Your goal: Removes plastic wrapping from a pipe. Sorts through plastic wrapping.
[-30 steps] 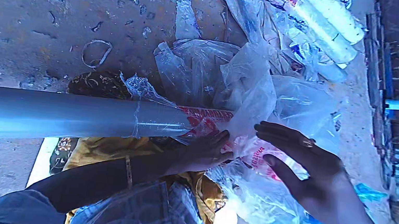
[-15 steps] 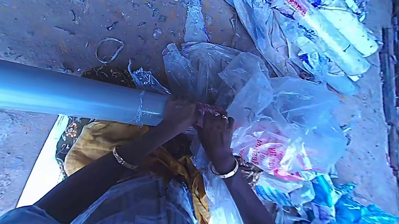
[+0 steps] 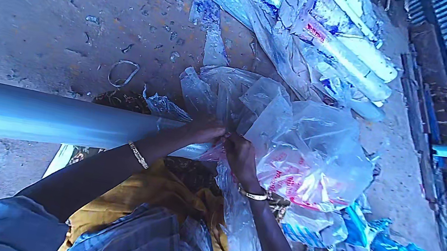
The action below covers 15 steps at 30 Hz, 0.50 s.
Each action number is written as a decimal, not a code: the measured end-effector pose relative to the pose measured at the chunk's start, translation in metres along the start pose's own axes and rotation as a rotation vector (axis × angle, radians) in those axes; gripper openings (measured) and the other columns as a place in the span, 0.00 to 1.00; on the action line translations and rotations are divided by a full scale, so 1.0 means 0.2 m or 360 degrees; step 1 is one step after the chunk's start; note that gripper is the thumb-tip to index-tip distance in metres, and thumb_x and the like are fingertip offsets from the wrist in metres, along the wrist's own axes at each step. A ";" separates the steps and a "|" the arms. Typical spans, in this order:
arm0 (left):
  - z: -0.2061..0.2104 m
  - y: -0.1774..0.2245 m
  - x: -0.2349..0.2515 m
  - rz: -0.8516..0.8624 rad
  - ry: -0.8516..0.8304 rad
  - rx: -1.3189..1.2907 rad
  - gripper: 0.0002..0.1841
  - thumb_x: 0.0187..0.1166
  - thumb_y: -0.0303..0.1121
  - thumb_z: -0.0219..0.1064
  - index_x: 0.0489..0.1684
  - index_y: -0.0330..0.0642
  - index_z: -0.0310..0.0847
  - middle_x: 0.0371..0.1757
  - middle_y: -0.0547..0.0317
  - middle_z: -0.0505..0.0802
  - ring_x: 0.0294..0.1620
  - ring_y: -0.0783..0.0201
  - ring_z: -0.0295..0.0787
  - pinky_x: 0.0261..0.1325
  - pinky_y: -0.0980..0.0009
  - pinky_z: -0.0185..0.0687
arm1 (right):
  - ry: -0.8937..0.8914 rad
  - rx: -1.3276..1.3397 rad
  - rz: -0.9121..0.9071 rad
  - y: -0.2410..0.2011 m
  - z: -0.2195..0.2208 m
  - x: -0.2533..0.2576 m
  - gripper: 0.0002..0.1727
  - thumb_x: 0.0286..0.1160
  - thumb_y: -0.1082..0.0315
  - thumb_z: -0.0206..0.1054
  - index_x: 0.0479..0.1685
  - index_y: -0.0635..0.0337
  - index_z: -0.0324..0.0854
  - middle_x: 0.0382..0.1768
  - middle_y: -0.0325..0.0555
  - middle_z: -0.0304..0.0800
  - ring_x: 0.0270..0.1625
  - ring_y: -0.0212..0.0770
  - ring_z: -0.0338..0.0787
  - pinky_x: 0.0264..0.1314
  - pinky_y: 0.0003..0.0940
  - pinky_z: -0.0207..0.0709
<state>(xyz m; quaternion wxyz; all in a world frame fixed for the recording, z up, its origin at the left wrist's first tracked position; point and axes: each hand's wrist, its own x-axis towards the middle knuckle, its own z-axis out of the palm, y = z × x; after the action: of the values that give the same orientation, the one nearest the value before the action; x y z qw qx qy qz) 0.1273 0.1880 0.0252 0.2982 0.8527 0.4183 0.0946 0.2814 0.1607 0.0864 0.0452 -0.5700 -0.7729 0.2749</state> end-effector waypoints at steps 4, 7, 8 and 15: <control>-0.02 -0.09 0.05 -0.0008 -0.0063 -0.0056 0.10 0.84 0.21 0.60 0.54 0.25 0.84 0.52 0.32 0.92 0.59 0.34 0.89 0.64 0.42 0.77 | -0.0104 -0.0079 0.0140 -0.05 0.02 -0.05 0.17 0.88 0.73 0.53 0.44 0.79 0.85 0.39 0.68 0.90 0.48 0.62 0.90 0.57 0.56 0.77; -0.01 -0.30 0.14 -0.0053 0.0096 -0.0456 0.11 0.86 0.21 0.58 0.47 0.21 0.87 0.45 0.31 0.92 0.53 0.37 0.89 0.64 0.42 0.78 | 0.0045 -0.0074 0.0074 0.02 0.06 -0.21 0.15 0.84 0.74 0.58 0.35 0.78 0.84 0.29 0.64 0.87 0.37 0.60 0.90 0.45 0.55 0.80; -0.04 -0.33 0.14 -0.0156 0.0121 -0.0584 0.11 0.86 0.21 0.58 0.44 0.20 0.86 0.42 0.32 0.91 0.49 0.39 0.88 0.61 0.44 0.77 | 0.0115 -0.0040 0.0052 0.05 0.08 -0.27 0.14 0.82 0.74 0.59 0.31 0.77 0.83 0.25 0.61 0.84 0.32 0.58 0.88 0.39 0.53 0.79; -0.04 -0.53 0.24 -0.0822 -0.0121 -0.0800 0.13 0.87 0.28 0.63 0.45 0.22 0.87 0.47 0.32 0.90 0.53 0.40 0.87 0.62 0.37 0.75 | 0.0243 -0.0063 -0.0065 0.19 0.15 -0.37 0.11 0.77 0.75 0.63 0.29 0.75 0.84 0.23 0.59 0.85 0.29 0.56 0.89 0.35 0.51 0.82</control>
<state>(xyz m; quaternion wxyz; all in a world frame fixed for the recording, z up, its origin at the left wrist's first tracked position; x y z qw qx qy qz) 0.0851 0.2769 -0.0352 0.5279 0.6219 0.5723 0.0843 0.3293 0.0896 0.0616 0.0983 -0.5742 -0.7840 0.2144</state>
